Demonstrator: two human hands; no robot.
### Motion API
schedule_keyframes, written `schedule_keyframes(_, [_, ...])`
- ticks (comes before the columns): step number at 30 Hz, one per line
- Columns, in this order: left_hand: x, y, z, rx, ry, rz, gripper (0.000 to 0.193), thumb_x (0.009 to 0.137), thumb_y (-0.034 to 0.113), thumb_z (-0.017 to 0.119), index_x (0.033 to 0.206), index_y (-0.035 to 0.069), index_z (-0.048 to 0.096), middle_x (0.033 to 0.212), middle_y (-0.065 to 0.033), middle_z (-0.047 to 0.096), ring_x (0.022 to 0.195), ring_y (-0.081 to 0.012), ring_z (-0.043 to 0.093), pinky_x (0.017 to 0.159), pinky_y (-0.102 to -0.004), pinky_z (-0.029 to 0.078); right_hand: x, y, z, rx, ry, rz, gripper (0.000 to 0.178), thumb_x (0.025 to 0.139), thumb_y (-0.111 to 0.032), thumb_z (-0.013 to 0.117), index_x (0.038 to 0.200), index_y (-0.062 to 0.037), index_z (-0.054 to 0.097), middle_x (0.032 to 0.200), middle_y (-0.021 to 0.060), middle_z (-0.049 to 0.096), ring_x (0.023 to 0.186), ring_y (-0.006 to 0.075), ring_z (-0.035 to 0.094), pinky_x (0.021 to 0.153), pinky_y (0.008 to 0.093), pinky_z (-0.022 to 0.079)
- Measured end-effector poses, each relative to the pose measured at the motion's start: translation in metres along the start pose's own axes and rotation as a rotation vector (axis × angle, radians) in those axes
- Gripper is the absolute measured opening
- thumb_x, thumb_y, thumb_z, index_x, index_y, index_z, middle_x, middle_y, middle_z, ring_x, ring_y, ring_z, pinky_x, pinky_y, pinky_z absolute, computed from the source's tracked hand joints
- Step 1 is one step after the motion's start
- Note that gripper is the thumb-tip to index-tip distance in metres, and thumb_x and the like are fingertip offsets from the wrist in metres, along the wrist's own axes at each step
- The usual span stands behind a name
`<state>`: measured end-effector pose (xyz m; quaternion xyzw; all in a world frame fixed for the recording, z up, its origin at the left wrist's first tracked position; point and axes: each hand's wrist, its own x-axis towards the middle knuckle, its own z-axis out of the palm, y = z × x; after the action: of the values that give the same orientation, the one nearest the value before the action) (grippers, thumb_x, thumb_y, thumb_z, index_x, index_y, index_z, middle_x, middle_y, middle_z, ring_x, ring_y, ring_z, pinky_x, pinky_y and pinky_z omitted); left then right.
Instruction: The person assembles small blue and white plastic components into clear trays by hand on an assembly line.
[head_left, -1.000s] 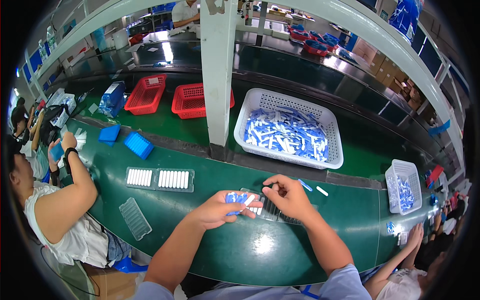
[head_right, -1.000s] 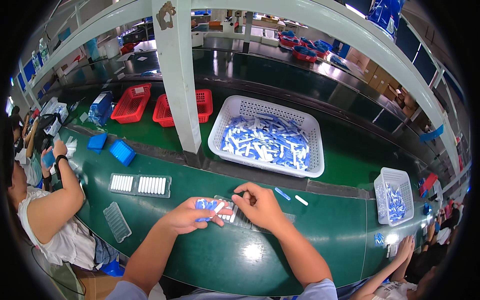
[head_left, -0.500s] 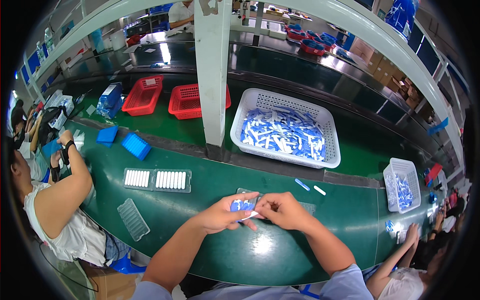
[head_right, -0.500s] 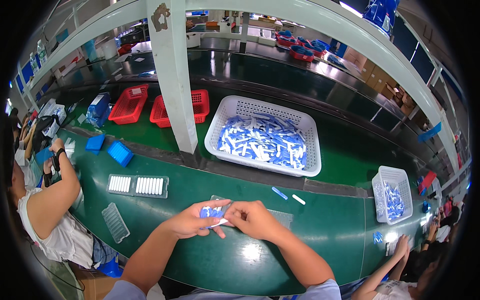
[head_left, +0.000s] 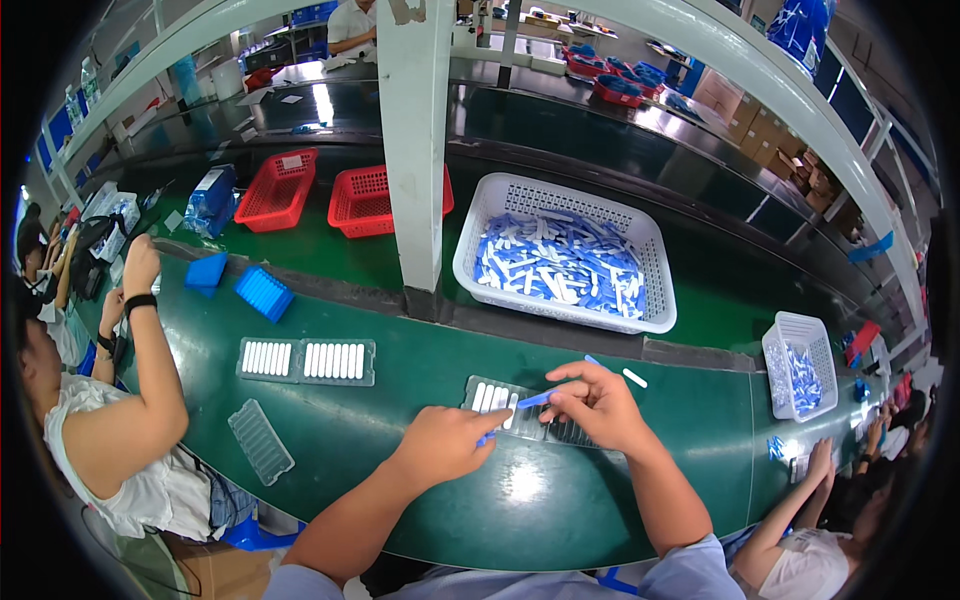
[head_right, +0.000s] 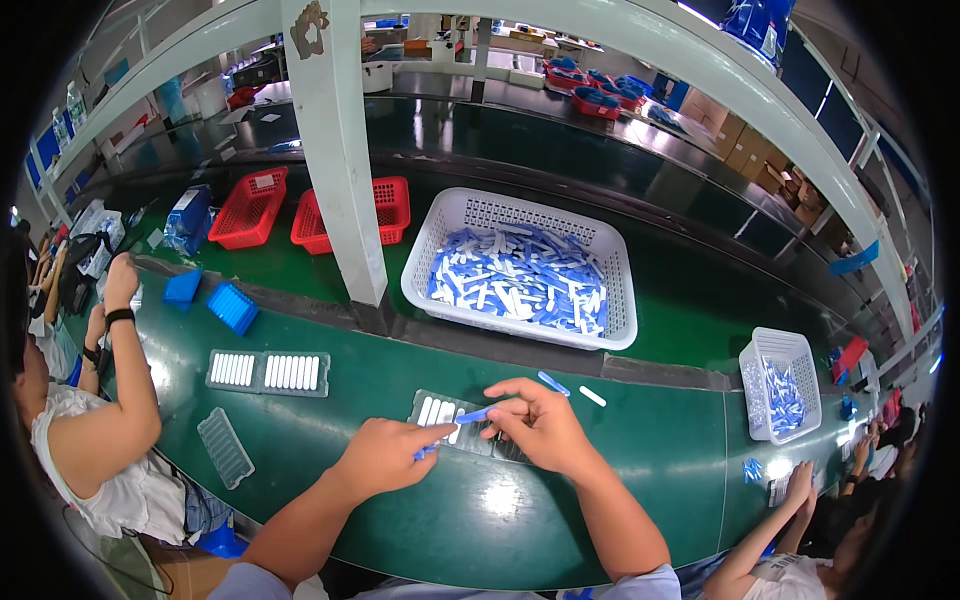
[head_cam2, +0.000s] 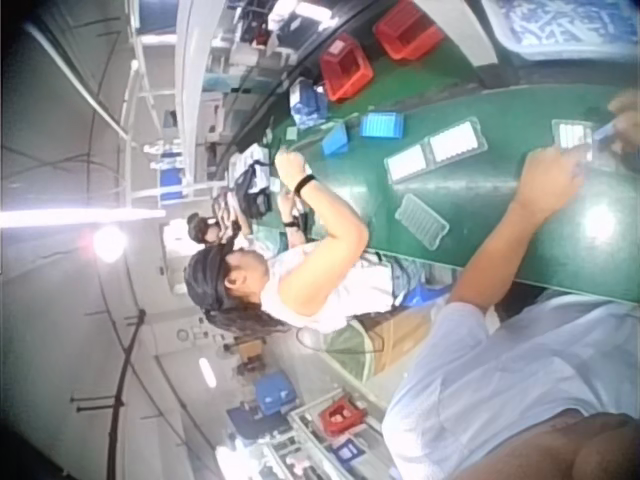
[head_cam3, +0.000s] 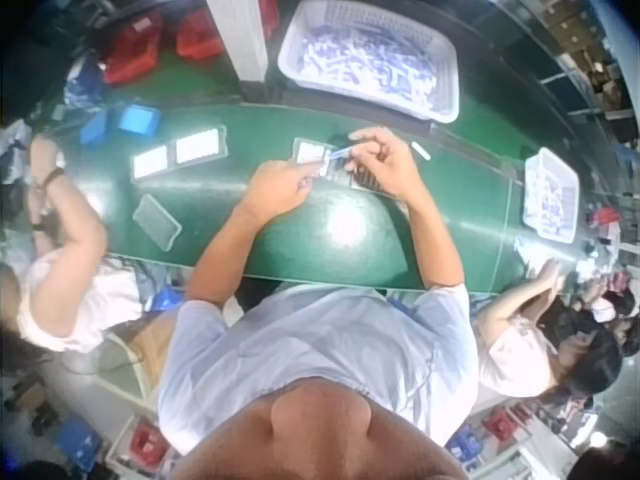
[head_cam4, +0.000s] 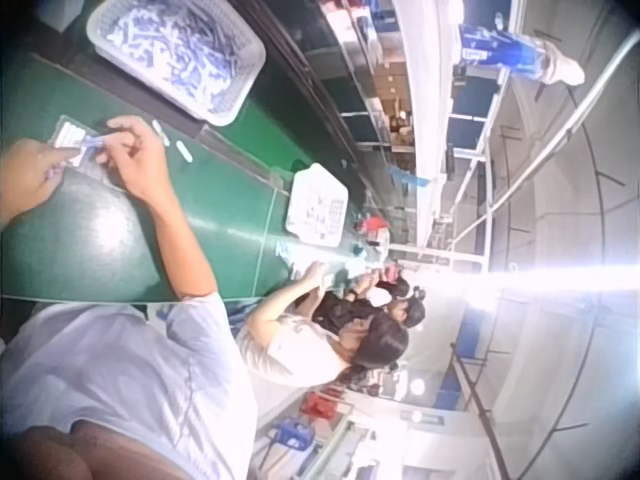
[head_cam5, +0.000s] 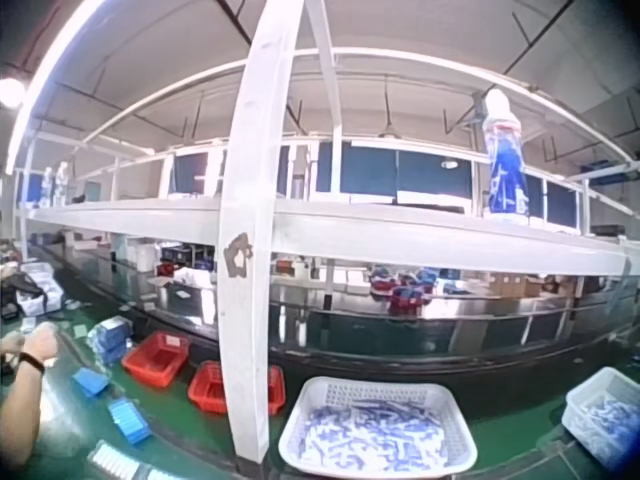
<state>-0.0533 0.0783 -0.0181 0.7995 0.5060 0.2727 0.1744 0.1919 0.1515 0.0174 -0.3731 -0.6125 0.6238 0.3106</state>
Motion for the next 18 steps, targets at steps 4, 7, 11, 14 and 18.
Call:
schedule_keyframes(4, [0.0,0.004,-0.001,0.126,-0.089,0.066,0.033,0.085,0.017,0.067,0.118,0.017,0.072,0.072,-0.0068,0.071,0.06,-0.0259,0.068,0.054,-0.0386,0.053,-0.001,0.001,0.0,-0.146,0.021,-0.034,0.011,0.098,-0.004,0.064,0.108,0.0013,0.065,0.09,0.007,0.075,0.083,0.0111,0.073,0.068,0.0228,0.052])
schedule_keyframes(7, [0.003,0.008,-0.005,0.134,-0.128,0.013,0.035,0.086,0.019,0.068,0.121,0.018,0.072,0.069,-0.0062,0.07,0.057,-0.0255,0.067,0.053,-0.0383,0.052,0.0,0.0,-0.001,-0.272,0.039,-0.094,0.008,0.098,-0.005,0.065,0.103,0.0011,0.067,0.088,0.0059,0.075,0.077,0.0101,0.07,0.068,0.0229,0.052])
schedule_keyframes(11, [0.002,0.002,-0.001,0.12,0.014,-0.018,0.031,0.087,0.022,0.069,0.117,0.018,0.074,0.067,-0.0055,0.07,0.056,-0.0257,0.066,0.052,-0.0381,0.051,0.003,-0.001,-0.002,-0.518,0.114,-0.134,0.01,0.096,-0.009,0.069,0.098,0.0006,0.067,0.084,0.0049,0.073,0.069,0.009,0.065,0.066,0.0244,0.052])
schedule_keyframes(14, [0.001,0.002,-0.002,0.148,-0.027,-0.027,0.028,0.088,0.022,0.069,0.114,0.017,0.075,0.067,-0.0057,0.07,0.056,-0.0256,0.066,0.052,-0.0382,0.051,0.006,0.001,0.0,-0.408,0.111,-0.034,0.01,0.093,-0.01,0.072,0.092,-0.0008,0.069,0.079,0.0061,0.072,0.071,0.0111,0.067,0.066,0.0264,0.052])
schedule_keyframes(18, [0.0,0.002,-0.001,0.139,-0.03,-0.007,0.026,0.088,0.022,0.069,0.113,0.017,0.075,0.067,-0.0063,0.07,0.057,-0.0257,0.066,0.053,-0.0388,0.052,0.003,-0.002,0.021,-0.68,0.228,-0.129,0.008,0.088,-0.01,0.072,0.084,-0.0026,0.07,0.076,0.009,0.071,0.07,0.0197,0.069,0.066,0.0324,0.054])
